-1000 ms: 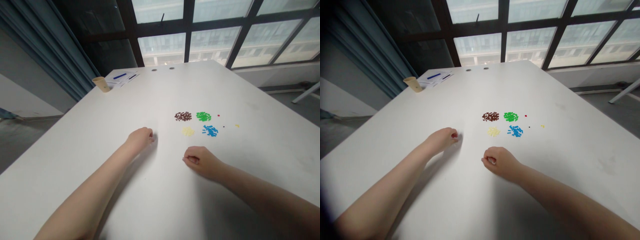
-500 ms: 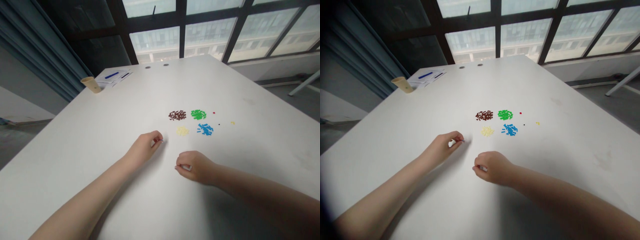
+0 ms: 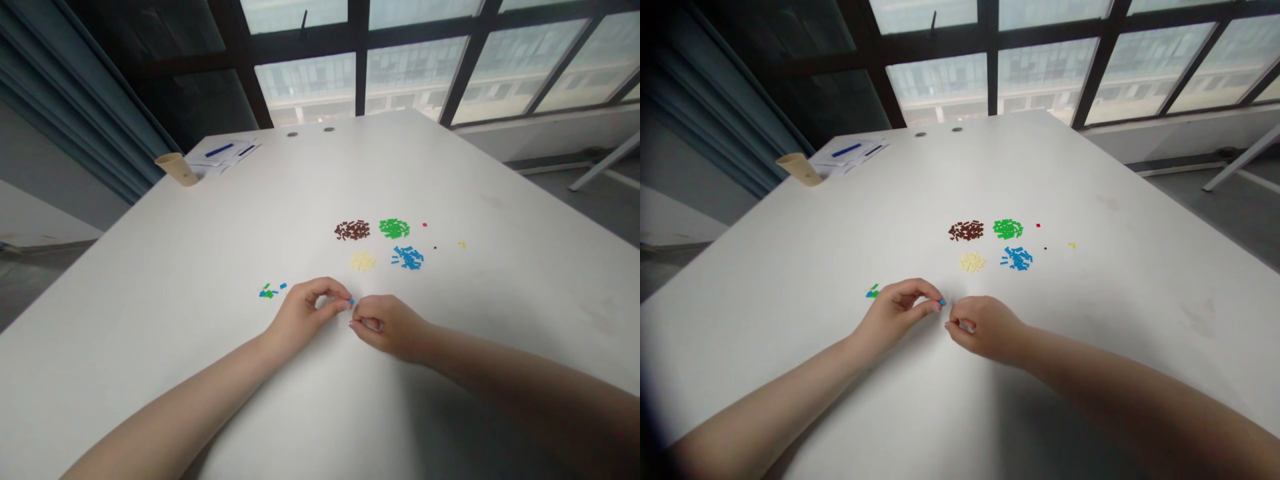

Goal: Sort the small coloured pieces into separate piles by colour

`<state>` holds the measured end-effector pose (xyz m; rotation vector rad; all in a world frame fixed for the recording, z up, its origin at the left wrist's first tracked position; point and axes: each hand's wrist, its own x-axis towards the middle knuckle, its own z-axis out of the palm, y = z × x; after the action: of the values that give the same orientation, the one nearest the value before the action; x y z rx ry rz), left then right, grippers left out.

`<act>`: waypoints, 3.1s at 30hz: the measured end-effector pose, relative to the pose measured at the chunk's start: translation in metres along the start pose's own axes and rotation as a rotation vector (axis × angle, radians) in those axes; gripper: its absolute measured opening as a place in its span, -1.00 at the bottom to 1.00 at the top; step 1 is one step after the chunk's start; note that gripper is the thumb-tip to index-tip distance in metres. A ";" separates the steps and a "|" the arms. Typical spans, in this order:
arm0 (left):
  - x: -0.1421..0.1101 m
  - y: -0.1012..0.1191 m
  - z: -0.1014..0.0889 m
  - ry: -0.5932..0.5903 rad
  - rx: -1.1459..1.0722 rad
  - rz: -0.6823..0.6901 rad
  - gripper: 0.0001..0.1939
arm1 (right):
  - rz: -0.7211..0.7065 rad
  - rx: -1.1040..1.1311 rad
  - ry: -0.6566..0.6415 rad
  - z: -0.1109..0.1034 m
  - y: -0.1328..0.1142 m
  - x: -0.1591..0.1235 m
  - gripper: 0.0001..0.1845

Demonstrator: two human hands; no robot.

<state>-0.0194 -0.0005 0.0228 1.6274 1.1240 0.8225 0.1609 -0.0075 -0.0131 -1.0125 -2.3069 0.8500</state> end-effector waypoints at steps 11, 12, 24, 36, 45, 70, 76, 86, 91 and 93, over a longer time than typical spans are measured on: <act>0.002 -0.002 0.000 -0.036 0.092 0.134 -0.91 | -0.056 0.020 0.348 -0.005 -0.001 -0.002 -0.90; 0.002 -0.002 0.000 -0.038 0.100 0.138 -0.91 | -0.066 0.015 0.370 -0.005 -0.001 -0.002 -0.89; 0.004 -0.007 0.002 -0.062 0.101 0.129 -0.93 | -0.151 0.013 0.418 -0.003 -0.001 -0.002 -0.92; 0.000 -0.008 0.003 -0.207 0.375 0.205 -0.90 | 0.485 -0.427 0.346 -0.102 0.039 0.018 -0.81; -0.025 0.010 0.016 -0.509 1.055 1.066 -0.88 | 0.739 -0.662 0.114 -0.112 0.070 0.015 -0.81; 0.007 0.006 -0.055 0.108 1.532 -0.337 -0.78 | 0.136 -0.594 -0.224 -0.023 -0.013 -0.001 -0.85; 0.008 0.000 -0.045 0.055 1.466 -0.287 -0.74 | 0.046 -0.568 -0.316 -0.023 -0.007 -0.001 -0.85; 0.012 -0.017 -0.033 0.055 1.367 -0.143 -0.75 | 0.042 -0.571 -0.334 -0.024 -0.008 0.001 -0.86; 0.014 -0.016 -0.028 0.083 0.921 -0.012 -0.84 | 0.032 -0.563 -0.327 -0.023 -0.007 0.001 -0.86; 0.014 -0.013 -0.022 0.013 0.557 -0.015 -0.88 | 0.032 -0.565 -0.309 -0.024 -0.006 0.001 -0.85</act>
<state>-0.0379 0.0218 0.0176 2.0604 1.4592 0.5315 0.1725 -0.0020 0.0078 -1.2104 -2.8931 0.3797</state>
